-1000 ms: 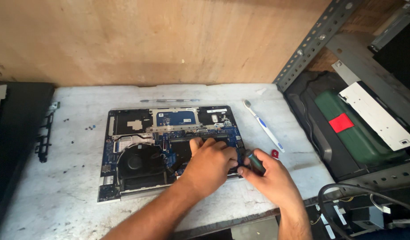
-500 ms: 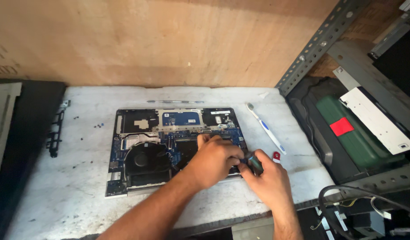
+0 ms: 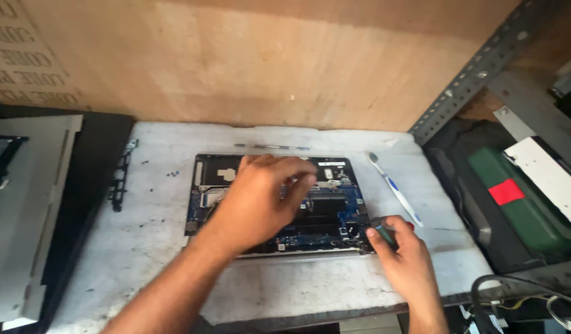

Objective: The person repairs a disassembled laptop on a workbench. They use a screwdriver to unscrew components from the exposed motherboard, work on a connector area with both hands, handle a small green circuit module, and reposition screws and parts on the board.

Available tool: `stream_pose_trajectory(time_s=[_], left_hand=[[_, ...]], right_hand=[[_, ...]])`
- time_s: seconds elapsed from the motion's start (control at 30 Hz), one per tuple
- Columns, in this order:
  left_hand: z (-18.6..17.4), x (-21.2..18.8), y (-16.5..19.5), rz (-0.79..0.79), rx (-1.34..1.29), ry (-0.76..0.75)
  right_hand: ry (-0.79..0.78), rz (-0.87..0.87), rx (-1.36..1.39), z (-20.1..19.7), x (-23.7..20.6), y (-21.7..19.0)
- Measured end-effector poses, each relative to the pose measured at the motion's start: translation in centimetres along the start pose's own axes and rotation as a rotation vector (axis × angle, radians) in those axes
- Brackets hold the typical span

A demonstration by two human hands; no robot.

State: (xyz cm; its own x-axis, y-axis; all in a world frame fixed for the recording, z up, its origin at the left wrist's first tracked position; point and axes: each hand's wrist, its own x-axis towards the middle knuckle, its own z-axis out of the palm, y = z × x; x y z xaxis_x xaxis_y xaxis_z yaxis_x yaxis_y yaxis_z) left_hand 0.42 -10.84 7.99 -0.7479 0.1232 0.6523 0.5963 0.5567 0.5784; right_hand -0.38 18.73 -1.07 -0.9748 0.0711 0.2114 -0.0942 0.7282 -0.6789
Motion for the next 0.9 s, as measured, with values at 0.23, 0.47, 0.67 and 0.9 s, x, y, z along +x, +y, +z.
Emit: stream_pose_trajectory(time_s=[0.23,0.47,0.67,0.9], left_hand=[[-4.5,0.2,-7.0,-0.213,0.197,0.104],[-3.3,-2.1,-12.4,-0.258,0.620,0.076],[-4.4,-2.9,-13.8,-0.493,0.733,-0.080],[-4.1,-3.4,-15.4,-0.614,0.589,-0.139]], right_hand=[[-0.045,-0.024,-0.073,-0.3,1.5,-2.8],[-0.048,-0.037,-0.472,-2.3,7.0,-8.5],[-0.137,0.023,-0.345,0.7,13.1,-8.4],[-0.264,0.020,-0.276,3.5,14.6,-3.9]])
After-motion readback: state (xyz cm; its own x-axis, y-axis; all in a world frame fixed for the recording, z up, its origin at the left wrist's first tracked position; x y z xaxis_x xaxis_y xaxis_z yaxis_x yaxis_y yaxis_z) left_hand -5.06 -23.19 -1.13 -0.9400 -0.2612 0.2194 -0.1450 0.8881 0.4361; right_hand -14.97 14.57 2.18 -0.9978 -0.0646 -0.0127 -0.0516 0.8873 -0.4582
